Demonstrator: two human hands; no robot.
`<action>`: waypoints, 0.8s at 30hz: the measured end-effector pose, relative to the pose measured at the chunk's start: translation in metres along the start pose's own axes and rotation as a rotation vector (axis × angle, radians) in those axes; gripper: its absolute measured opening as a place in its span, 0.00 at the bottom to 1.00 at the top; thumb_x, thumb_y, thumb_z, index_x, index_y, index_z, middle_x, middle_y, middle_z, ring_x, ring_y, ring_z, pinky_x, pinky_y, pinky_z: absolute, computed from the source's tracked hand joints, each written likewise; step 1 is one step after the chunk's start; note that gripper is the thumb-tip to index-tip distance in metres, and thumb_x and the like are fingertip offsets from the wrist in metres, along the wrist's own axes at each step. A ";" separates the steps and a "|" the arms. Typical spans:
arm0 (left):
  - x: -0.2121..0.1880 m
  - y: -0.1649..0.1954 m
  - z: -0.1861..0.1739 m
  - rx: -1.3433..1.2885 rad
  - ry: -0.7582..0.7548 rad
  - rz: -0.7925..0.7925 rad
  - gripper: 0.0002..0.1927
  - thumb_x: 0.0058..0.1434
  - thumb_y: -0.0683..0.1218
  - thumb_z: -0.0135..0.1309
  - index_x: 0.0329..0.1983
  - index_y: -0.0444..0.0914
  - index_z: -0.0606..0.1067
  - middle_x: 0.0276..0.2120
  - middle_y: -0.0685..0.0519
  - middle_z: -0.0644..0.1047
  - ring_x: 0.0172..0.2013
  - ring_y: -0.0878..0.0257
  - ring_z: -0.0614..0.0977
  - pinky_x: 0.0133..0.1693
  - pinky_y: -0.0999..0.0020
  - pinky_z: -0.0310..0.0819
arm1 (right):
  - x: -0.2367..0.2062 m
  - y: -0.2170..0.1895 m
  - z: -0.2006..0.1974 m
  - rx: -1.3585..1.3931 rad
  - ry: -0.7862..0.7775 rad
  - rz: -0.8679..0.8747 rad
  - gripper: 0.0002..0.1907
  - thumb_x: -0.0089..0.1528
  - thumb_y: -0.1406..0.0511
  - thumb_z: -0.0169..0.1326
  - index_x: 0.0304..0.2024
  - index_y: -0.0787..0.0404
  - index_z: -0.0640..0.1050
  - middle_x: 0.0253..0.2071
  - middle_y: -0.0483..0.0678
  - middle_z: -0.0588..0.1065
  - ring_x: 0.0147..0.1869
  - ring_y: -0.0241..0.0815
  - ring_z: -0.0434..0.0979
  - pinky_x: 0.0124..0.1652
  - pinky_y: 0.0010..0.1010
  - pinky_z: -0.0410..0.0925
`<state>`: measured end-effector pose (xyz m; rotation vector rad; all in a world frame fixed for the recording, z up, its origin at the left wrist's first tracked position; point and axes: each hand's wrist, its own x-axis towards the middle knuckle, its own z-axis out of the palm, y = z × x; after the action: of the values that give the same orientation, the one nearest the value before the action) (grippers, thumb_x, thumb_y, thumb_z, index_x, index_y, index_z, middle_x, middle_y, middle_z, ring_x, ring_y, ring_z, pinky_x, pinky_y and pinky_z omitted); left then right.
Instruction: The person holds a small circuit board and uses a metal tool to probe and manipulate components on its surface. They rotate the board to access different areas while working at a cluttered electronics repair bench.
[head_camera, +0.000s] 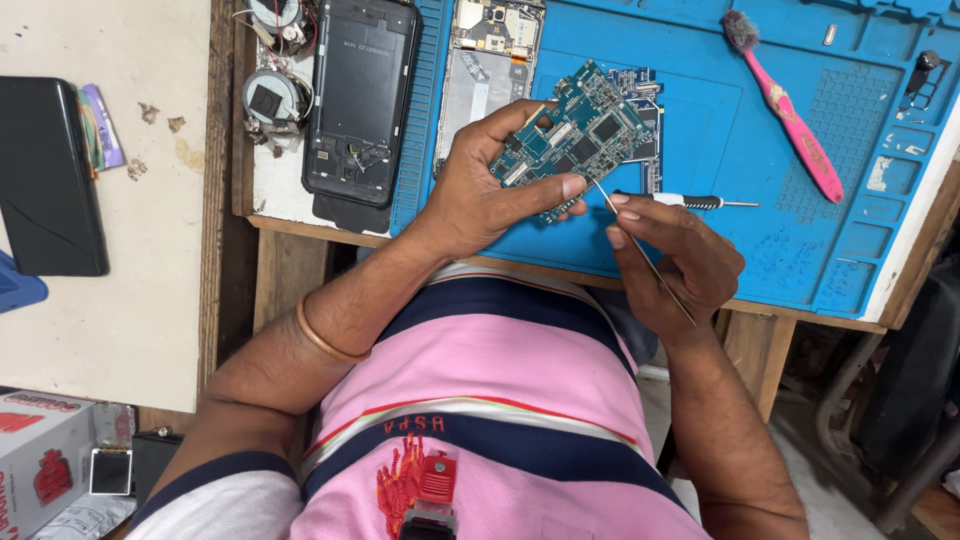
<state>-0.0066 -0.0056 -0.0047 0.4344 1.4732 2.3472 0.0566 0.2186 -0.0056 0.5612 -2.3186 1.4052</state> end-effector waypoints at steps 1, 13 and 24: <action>0.000 0.000 0.000 0.001 -0.002 -0.012 0.20 0.69 0.37 0.62 0.62 0.33 0.70 0.48 0.48 0.80 0.44 0.62 0.86 0.46 0.66 0.90 | 0.000 0.000 0.000 0.012 0.000 0.004 0.10 0.66 0.75 0.64 0.48 0.63 0.78 0.48 0.54 0.81 0.54 0.45 0.85 0.45 0.25 0.78; 0.001 0.002 -0.004 -0.083 -0.014 -0.112 0.20 0.68 0.38 0.62 0.60 0.32 0.71 0.45 0.46 0.81 0.42 0.60 0.87 0.43 0.68 0.87 | 0.007 -0.007 -0.002 -0.078 -0.031 -0.063 0.10 0.66 0.76 0.64 0.46 0.61 0.79 0.47 0.50 0.81 0.52 0.44 0.85 0.47 0.30 0.76; -0.002 -0.010 0.012 -0.317 0.141 -0.102 0.17 0.68 0.37 0.62 0.56 0.33 0.71 0.43 0.46 0.81 0.40 0.61 0.85 0.41 0.67 0.83 | 0.016 -0.015 0.008 -0.316 0.004 -0.203 0.08 0.65 0.75 0.64 0.44 0.62 0.79 0.47 0.50 0.80 0.51 0.48 0.84 0.51 0.39 0.76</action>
<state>0.0013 0.0077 -0.0091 0.1119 1.1175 2.5107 0.0500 0.2030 0.0104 0.6713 -2.3406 0.9248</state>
